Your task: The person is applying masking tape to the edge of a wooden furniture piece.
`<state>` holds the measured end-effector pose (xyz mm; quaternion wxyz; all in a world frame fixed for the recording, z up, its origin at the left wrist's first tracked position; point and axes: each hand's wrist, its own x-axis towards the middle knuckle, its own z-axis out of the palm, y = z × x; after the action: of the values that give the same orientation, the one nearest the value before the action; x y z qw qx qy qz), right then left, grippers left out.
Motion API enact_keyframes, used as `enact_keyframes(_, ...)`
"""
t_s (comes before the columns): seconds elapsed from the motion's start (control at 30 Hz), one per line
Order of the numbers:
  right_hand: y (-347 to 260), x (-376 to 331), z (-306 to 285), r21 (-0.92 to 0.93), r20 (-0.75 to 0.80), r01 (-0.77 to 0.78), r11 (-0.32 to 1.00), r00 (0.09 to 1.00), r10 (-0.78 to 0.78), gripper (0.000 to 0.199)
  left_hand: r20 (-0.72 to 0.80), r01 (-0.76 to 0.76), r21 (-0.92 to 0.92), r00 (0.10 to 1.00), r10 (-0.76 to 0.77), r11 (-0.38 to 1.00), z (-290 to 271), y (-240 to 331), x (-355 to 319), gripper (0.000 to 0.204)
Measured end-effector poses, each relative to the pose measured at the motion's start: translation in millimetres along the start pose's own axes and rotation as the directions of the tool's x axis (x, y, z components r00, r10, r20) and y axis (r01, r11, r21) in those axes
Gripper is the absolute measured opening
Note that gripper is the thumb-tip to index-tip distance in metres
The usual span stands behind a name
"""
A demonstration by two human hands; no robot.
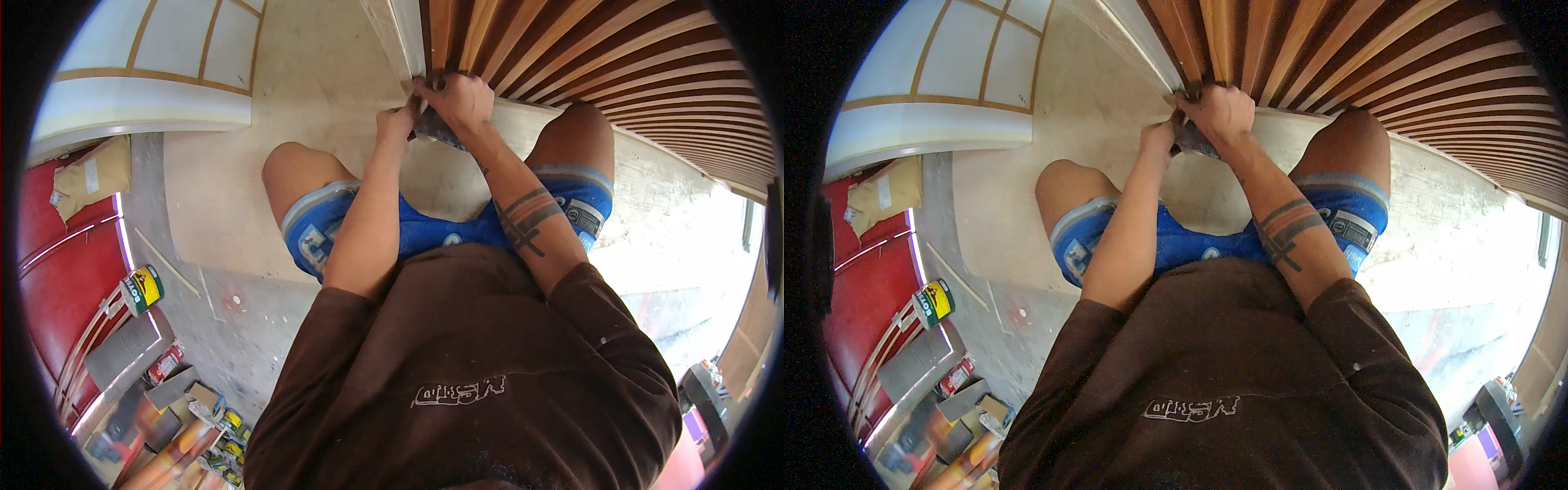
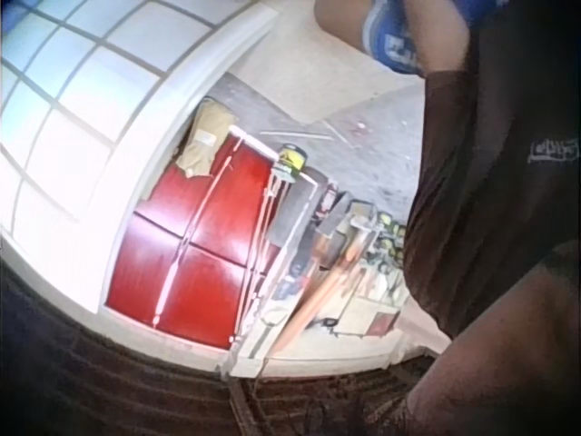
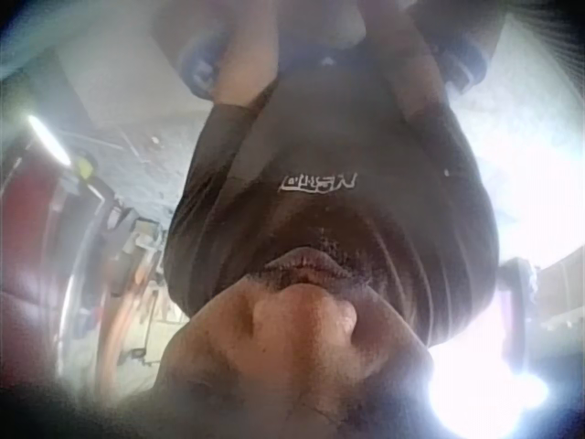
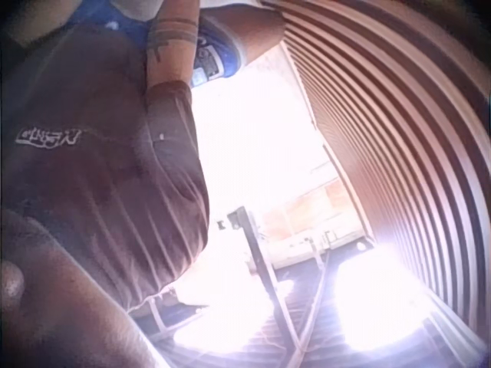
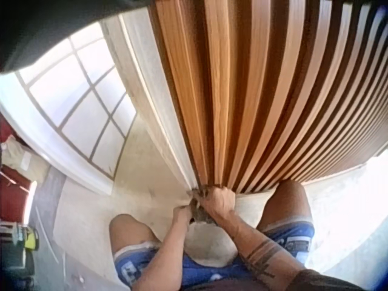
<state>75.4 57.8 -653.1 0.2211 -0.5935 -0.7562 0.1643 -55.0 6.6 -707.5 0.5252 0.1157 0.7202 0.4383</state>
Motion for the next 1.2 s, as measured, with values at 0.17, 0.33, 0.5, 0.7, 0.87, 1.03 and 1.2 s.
enact_keyframes(0.17,-1.6,5.5,-11.7,-0.031,0.029,0.018,0.999,0.999,-0.018,0.05,0.014,-0.014,-0.059,1.0,0.015,0.998,0.6,-3.0,-2.4,0.058)
enact_keyframes(0.33,-11.1,6.3,-22.2,0.037,-0.13,0.087,0.996,0.988,-0.081,0.049,0.064,0.04,-0.058,0.997,-0.036,0.998,-9.5,-6.3,2.2,0.052)
enact_keyframes(0.5,-11.1,3.5,-21.3,0.082,-0.168,0.078,0.994,0.984,-0.064,0.05,0.069,-0.04,-0.218,0.996,0.056,0.975,-1.6,-14.9,7.2,0.047)
enact_keyframes(0.7,-10.8,3.3,-17.7,0.06,-0.092,0.037,0.998,0.995,-0.031,0.051,0.05,0.012,-0.153,0.999,-0.004,0.988,-10.3,-25.9,18.8,0.034)
enact_keyframes(0.87,1.6,2.4,-12.6,0.052,-0.088,0.079,0.996,0.993,-0.074,0.051,0.025,0.05,-0.21,0.999,-0.046,0.976,0.0,-20.2,6.1,0.032)
enact_keyframes(1.03,20.8,2.4,13.4,-0.045,0.092,-0.014,0.999,0.996,0.018,0.052,0.067,0.055,-0.191,0.997,-0.043,0.98,1.9,-11.8,-1.7,0.028)
enact_keyframes(1.2,15.8,3.5,13.5,-0.034,0.183,-0.071,0.997,0.98,0.076,0.054,0.071,0.075,-0.233,0.996,-0.06,0.97,-3.0,-13.9,-5.6,0.028)
